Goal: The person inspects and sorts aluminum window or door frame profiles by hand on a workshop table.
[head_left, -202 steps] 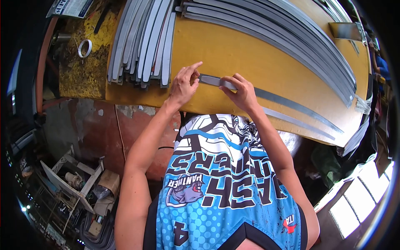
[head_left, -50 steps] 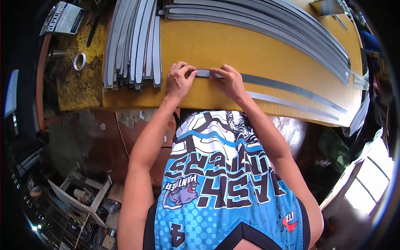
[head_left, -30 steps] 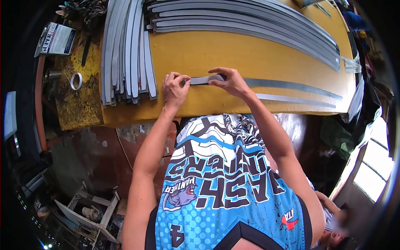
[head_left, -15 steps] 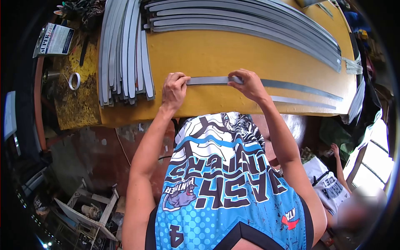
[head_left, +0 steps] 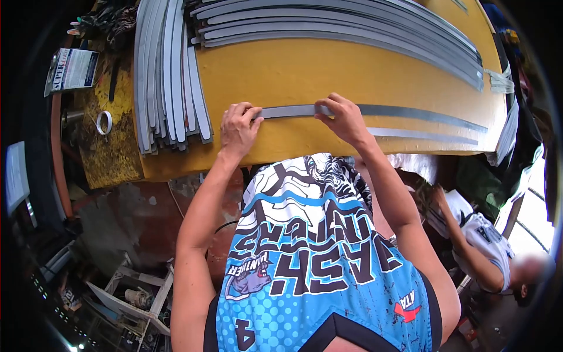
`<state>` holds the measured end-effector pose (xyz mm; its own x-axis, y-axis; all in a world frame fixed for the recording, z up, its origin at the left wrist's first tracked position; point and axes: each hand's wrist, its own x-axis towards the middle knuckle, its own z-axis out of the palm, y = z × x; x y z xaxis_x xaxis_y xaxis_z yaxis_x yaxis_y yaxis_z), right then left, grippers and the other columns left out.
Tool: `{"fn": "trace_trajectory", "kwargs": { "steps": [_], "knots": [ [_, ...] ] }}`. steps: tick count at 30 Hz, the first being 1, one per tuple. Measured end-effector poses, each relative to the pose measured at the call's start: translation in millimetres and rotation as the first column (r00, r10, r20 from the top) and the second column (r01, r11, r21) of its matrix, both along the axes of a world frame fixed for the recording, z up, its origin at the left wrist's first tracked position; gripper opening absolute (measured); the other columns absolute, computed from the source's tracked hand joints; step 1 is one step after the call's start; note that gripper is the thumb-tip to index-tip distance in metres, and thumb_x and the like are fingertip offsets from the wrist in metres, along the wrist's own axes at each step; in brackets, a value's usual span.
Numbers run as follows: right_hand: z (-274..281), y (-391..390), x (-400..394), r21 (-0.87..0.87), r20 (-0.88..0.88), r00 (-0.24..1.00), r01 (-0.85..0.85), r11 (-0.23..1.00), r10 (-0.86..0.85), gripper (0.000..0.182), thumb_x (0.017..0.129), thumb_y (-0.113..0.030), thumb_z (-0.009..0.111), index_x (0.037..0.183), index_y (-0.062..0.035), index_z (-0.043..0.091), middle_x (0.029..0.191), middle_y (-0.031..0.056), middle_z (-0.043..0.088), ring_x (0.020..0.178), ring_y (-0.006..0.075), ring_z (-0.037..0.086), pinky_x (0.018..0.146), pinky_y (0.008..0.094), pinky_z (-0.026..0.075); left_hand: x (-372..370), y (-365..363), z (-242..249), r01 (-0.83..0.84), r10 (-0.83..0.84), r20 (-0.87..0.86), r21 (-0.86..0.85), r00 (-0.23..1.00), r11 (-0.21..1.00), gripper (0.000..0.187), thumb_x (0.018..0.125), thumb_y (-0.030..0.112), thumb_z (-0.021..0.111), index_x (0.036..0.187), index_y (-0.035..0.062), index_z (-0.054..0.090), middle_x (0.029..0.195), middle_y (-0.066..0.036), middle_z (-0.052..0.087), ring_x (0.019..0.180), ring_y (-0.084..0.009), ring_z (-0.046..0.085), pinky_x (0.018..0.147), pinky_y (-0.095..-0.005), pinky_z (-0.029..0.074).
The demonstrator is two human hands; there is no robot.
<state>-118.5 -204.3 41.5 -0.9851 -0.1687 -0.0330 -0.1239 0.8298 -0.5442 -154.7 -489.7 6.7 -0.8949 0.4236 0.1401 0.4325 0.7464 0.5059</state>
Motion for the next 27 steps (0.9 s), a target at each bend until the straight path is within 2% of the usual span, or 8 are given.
{"fn": "trace_trajectory", "kwargs": {
  "steps": [7, 12, 27],
  "knots": [
    [-8, -5, -1, 0.014, -0.052, 0.998, -0.033, 0.999, 0.034, 0.018, 0.08, -0.02, 0.077, 0.096, -0.0119, 0.072, 0.088, 0.0071, 0.064, 0.085, 0.0281, 0.065, 0.075, 0.04, 0.052, -2, -6, 1, 0.024, -0.025, -0.019, -0.049, 1.0, 0.999, 0.022, 0.08, 0.015, 0.076, 0.101, 0.0069, 0.074, 0.102, -0.006, 0.066, 0.099, -0.0256, 0.06, 0.088, -0.0382, 0.047],
    [-14, -4, 0, 0.037, -0.07, 0.997, -0.029, 0.999, 0.031, 0.016, 0.08, -0.019, 0.077, 0.094, -0.0116, 0.072, 0.091, 0.0068, 0.063, 0.086, 0.0268, 0.064, 0.076, 0.039, 0.052, -1, -5, -1, 0.028, -0.027, -0.017, 0.011, 0.999, 1.0, 0.022, 0.082, 0.013, 0.074, 0.102, 0.0055, 0.073, 0.103, -0.007, 0.065, 0.1, -0.0264, 0.06, 0.089, -0.0388, 0.049],
    [-22, -5, 1, 0.062, -0.111, 0.993, -0.026, 0.998, 0.033, 0.014, 0.08, -0.019, 0.076, 0.091, -0.0121, 0.073, 0.092, 0.0043, 0.063, 0.091, 0.0238, 0.06, 0.081, 0.0366, 0.049, -2, -6, 1, 0.029, -0.029, -0.003, -0.001, 1.0, 1.0, 0.021, 0.082, 0.013, 0.074, 0.102, 0.008, 0.075, 0.102, -0.006, 0.066, 0.099, -0.0252, 0.061, 0.087, -0.039, 0.049]
  ]
}}
